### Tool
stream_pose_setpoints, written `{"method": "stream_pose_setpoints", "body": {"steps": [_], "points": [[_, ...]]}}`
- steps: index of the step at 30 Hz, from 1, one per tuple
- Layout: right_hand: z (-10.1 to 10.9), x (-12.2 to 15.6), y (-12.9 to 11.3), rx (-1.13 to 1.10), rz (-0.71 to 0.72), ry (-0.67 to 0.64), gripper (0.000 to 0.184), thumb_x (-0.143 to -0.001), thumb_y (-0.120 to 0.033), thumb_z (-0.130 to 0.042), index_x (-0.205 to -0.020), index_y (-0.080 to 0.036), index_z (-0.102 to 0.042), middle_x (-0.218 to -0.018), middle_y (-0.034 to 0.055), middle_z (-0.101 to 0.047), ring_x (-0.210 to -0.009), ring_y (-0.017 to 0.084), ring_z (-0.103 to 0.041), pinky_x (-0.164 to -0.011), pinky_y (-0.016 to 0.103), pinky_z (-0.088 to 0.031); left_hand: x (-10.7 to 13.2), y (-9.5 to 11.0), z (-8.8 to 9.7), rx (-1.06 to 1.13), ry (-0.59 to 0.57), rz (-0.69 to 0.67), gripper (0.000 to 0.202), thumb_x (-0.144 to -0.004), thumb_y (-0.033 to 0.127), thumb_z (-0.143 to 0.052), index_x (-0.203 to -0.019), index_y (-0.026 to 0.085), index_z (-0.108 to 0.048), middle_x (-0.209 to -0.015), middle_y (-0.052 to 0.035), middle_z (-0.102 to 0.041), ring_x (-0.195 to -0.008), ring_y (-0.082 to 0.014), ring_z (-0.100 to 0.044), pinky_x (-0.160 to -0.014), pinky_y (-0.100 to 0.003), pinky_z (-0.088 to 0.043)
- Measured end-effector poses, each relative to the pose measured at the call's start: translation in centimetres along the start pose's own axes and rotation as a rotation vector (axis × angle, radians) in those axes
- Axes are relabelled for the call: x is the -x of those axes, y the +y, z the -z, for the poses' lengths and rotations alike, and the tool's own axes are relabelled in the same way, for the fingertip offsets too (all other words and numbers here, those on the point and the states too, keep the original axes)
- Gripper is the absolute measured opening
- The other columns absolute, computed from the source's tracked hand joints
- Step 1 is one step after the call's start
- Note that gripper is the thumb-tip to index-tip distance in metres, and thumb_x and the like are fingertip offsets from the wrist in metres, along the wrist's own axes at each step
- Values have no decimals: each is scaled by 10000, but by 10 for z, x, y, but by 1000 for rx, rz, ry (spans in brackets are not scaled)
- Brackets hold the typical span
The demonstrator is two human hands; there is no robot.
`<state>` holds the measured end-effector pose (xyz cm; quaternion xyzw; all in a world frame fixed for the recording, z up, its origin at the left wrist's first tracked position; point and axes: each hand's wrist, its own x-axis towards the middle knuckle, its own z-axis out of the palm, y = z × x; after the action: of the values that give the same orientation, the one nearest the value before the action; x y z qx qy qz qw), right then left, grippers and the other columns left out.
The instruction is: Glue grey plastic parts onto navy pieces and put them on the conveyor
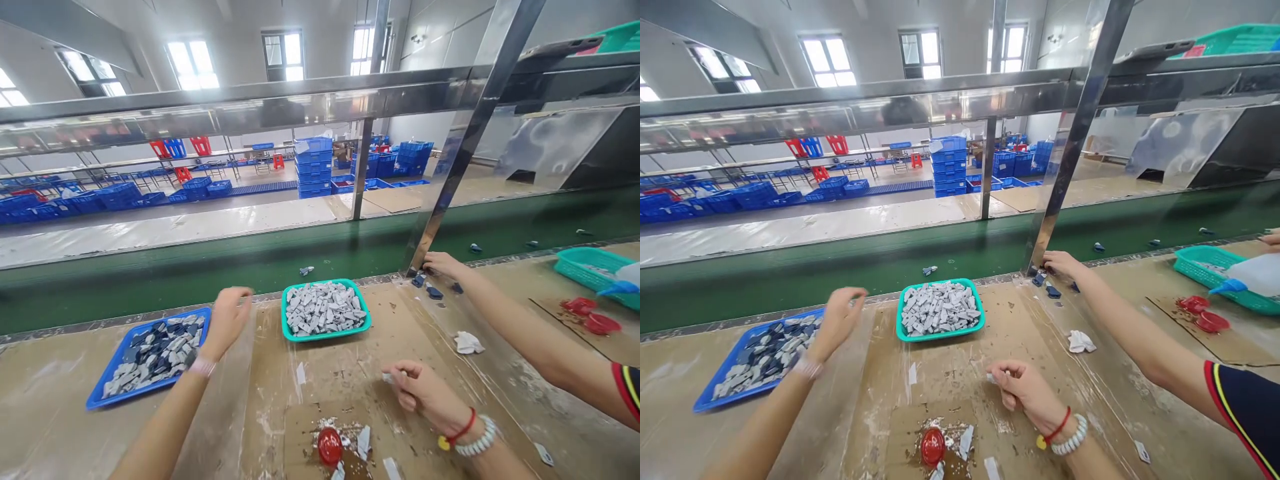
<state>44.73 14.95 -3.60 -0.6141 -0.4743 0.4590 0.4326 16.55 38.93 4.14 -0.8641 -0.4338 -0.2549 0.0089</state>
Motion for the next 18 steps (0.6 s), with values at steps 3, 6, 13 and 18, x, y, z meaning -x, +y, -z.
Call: {"method": "stream_pose_setpoints", "body": {"steps": [3,6,13,18], "points": [[13,12,3,-225,54,-87,236,-763,-348,-546,-985,-325,-624,-600,28,-582,-489,138,-562,-441,236,-454,-66,8,-46,-43,-268,-163,228,-842,221,-491,-1050,139,-534,-1093,-79,-521,-984,-197,-503,-858,-400,-414],[19,26,4,-159,70,-40,188,-787,-304,-537,-939,-325,-646,-619,38,-599,-512,133,-577,-452,227,-468,-119,13,-93,-83,-518,-247,326,-811,170,-518,-1137,177,-503,-1119,-79,-505,-895,-177,-534,-802,-347,-430],[0,50,11,-292,-46,120,152,-806,-355,-509,-883,-276,-613,-832,31,-647,-638,130,-623,-544,226,-502,-139,-9,-135,-165,-676,-324,436,-836,257,-454,-1265,295,-387,-1033,-72,-515,-872,-223,-526,-754,-292,-377],[-23,51,13,-132,-36,176,281,-730,-357,-574,-1003,-291,-566,-791,-6,-648,-580,86,-601,-498,177,-451,-136,-15,-138,-224,-652,-354,395,-884,314,-351,-1279,321,-357,-1067,-69,-521,-888,-232,-514,-758,-297,-360]]}}
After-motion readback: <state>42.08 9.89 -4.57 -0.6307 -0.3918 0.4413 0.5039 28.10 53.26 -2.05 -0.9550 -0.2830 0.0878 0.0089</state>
